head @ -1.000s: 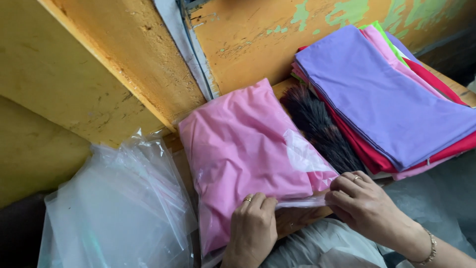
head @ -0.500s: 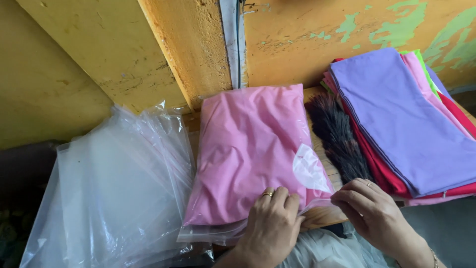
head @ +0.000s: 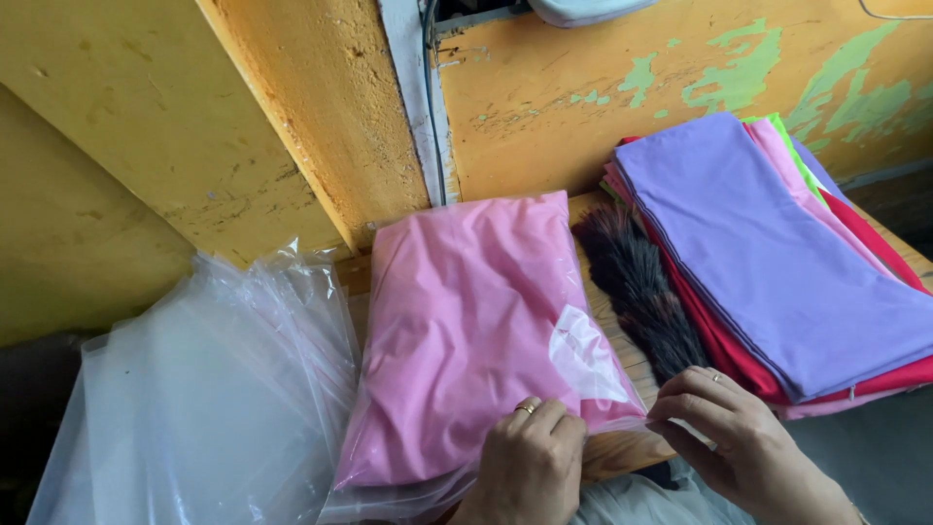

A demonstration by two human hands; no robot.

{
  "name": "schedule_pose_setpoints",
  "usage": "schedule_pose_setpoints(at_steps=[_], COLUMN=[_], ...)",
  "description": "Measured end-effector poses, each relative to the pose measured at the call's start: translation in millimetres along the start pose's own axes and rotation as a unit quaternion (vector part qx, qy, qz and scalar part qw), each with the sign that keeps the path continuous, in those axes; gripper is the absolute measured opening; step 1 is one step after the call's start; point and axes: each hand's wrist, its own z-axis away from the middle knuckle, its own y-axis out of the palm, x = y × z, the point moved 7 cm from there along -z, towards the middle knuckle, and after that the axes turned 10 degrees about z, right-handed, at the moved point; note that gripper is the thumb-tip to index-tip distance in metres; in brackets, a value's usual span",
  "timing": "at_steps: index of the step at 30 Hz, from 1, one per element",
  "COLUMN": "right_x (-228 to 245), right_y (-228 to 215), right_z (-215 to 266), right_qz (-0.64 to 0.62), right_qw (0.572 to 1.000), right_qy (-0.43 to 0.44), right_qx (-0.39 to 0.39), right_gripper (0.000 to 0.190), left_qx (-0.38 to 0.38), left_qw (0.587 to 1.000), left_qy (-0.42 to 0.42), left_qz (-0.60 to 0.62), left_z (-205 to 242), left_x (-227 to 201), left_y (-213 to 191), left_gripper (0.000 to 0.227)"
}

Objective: Packaging a pink fabric item into a plastic bag, sealing the zip-lock, and cleaning the bag with a duster brush.

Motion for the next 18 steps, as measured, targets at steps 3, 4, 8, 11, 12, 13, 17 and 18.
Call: schedule_pose_setpoints(at_steps=[3, 4, 8, 11, 12, 13, 17, 18], right_x=[13, 18, 31, 19, 14, 12, -6, -4], right_y=[-2, -2, -7, -3, -1, 3, 19, 16], right_z=[-5, -8, -15, -6, -4, -1, 16, 22], right_qz=[0.034, 0.022, 0.006, -0.015, -0.017, -0.024, 0.004, 0.004], right_qw=[0.998, 0.997, 0.996, 0.994, 0.994, 0.993, 0.996, 0.996], right_qy=[-0.045, -0.062, -0.084, -0.094, -0.093, -0.103, -0.088, -0.086], right_qx=[-0.022, -0.027, -0.036, -0.051, -0.062, -0.053, 0.005, 0.002], right_gripper=[0.011, 0.012, 0.011, 0.009, 0.009, 0.007, 0.023, 0.023], left_qx=[-0.004, -0.025, -0.113, -0.145, -0.14, -0.159, -0.205, -0.203], left_qw=[1.0, 1.0, 0.992, 0.988, 0.988, 0.985, 0.968, 0.968], left_qy=[-0.002, 0.001, 0.052, 0.054, 0.063, 0.068, 0.105, 0.108], left_qz=[-0.016, -0.005, -0.005, 0.017, 0.012, -0.021, -0.098, -0.098], left_z=[-5, -8, -6, -4, -1, 3, 17, 13], left_x=[-7, -9, -12, -11, -8, -5, 3, 5], left_y=[0, -1, 1, -5, 1, 4, 17, 24], left_gripper=[0.009, 0.011, 0.024, 0.018, 0.018, 0.018, 0.022, 0.022])
